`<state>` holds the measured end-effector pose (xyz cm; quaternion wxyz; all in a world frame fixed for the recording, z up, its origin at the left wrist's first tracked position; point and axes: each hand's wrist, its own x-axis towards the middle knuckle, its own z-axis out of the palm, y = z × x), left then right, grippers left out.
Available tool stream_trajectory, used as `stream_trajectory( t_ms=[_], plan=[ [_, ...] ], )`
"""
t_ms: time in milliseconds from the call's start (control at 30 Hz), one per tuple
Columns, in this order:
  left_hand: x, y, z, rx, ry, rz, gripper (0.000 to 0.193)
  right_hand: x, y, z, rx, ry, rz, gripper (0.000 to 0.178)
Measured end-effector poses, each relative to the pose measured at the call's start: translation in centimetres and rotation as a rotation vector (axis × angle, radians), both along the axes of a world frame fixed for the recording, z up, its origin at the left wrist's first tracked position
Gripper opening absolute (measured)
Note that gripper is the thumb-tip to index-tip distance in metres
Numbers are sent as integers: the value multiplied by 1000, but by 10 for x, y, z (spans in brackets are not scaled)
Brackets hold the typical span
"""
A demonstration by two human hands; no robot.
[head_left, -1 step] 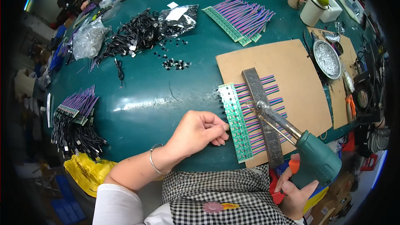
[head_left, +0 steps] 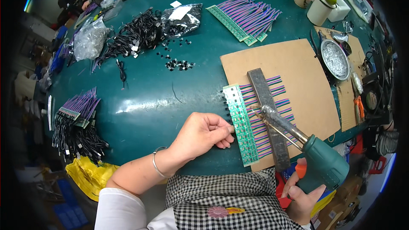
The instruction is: The person solders wires onto circuit boards using a soldering gun, then positions electronic components onto another circuit board panel and solders them in place.
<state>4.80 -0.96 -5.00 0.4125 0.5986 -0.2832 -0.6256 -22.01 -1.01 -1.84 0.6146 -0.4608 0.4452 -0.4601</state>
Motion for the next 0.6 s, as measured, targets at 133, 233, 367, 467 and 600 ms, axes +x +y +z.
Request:
stream_trajectory(
  t_ms=[133, 233, 367, 467, 600],
  plan=[
    [4, -3, -3, 18, 63, -2, 13, -4, 3, -6, 56, 9, 16, 70],
    [4, -6, -2, 33, 55, -16, 13, -9, 6, -11, 72, 15, 38, 70],
    [6, -8, -2, 39, 57, -27, 13, -6, 9, -11, 82, 12, 55, 69],
    [8, -7, -3, 41, 56, -34, 13, -3, 9, -9, 113, 27, 68, 68],
    [8, -7, -3, 46, 57, -35, 13, -1, 9, -7, 134, 53, 78, 67]
  ],
)
